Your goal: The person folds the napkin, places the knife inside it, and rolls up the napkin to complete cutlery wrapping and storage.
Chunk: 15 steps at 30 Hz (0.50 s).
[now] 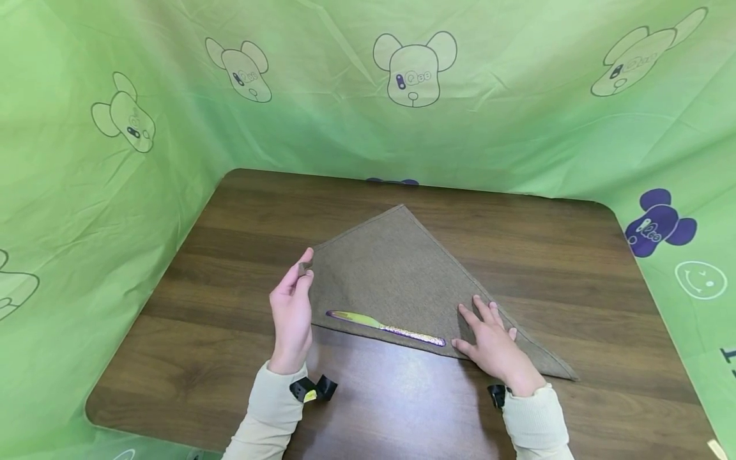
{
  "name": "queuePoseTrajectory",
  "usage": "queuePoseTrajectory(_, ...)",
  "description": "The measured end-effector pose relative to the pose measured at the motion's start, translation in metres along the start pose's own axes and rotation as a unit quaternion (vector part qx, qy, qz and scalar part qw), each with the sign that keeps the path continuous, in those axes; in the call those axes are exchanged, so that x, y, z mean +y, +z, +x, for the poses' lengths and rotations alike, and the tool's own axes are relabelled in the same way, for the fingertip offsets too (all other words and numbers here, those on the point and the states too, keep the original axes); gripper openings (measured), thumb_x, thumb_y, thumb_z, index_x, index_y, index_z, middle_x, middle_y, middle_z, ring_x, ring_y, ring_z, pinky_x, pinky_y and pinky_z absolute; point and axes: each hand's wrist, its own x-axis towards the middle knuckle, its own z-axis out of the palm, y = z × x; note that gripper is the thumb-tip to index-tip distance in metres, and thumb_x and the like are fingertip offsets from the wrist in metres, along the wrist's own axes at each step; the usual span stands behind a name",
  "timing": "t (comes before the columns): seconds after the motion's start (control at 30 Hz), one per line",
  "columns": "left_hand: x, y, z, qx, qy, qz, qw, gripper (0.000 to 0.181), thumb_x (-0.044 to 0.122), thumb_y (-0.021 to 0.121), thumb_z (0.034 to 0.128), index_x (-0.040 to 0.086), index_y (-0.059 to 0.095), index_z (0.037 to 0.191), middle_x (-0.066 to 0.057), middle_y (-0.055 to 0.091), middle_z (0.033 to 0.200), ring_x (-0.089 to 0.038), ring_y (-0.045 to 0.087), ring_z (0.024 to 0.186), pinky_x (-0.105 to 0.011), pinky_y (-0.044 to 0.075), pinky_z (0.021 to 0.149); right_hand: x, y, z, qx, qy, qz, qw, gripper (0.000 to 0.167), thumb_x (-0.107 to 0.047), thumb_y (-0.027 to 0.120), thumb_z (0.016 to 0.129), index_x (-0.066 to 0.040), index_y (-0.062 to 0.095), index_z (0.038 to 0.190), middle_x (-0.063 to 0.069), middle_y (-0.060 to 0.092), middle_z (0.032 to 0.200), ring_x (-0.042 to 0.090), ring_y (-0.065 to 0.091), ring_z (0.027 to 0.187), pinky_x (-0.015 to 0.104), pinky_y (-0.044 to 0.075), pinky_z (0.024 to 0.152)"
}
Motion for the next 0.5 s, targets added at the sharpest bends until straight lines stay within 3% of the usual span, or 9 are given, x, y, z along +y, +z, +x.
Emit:
queuePoseTrajectory(0.23,-0.004,0.011,-0.008,-0.022,0.01,0.022,0.9995,0.04,-0.005,0.05,0.0923,0.005,0.061,0.129,-0.007,0.061,0.134,-0.012,0.05,0.131,-0.024,0.04,0.105,0.0,0.0,0.0,0.002,-0.001,0.002,1.0,0.066,-0.025,0.069,0.086,0.0,0.044,0.142,0.031,0.021,0.153,0.06,0.014,0.138,0.086,0.015,0.089)
queuePoseTrajectory(0.5,-0.01,0.026,-0.019,-0.063,0.007,0.03,0.9975,0.039,-0.005,0.049,0.0929,0.002,0.061,0.129,-0.008,0.057,0.139,-0.015,0.042,0.138,-0.026,0.033,0.113,-0.001,0.0,0.0,0.002,-0.001,0.002,1.0,0.066,-0.024,0.069,0.086,0.0,0.044,0.142,0.032,0.021,0.153,0.06,0.014,0.137,0.086,0.015,0.089)
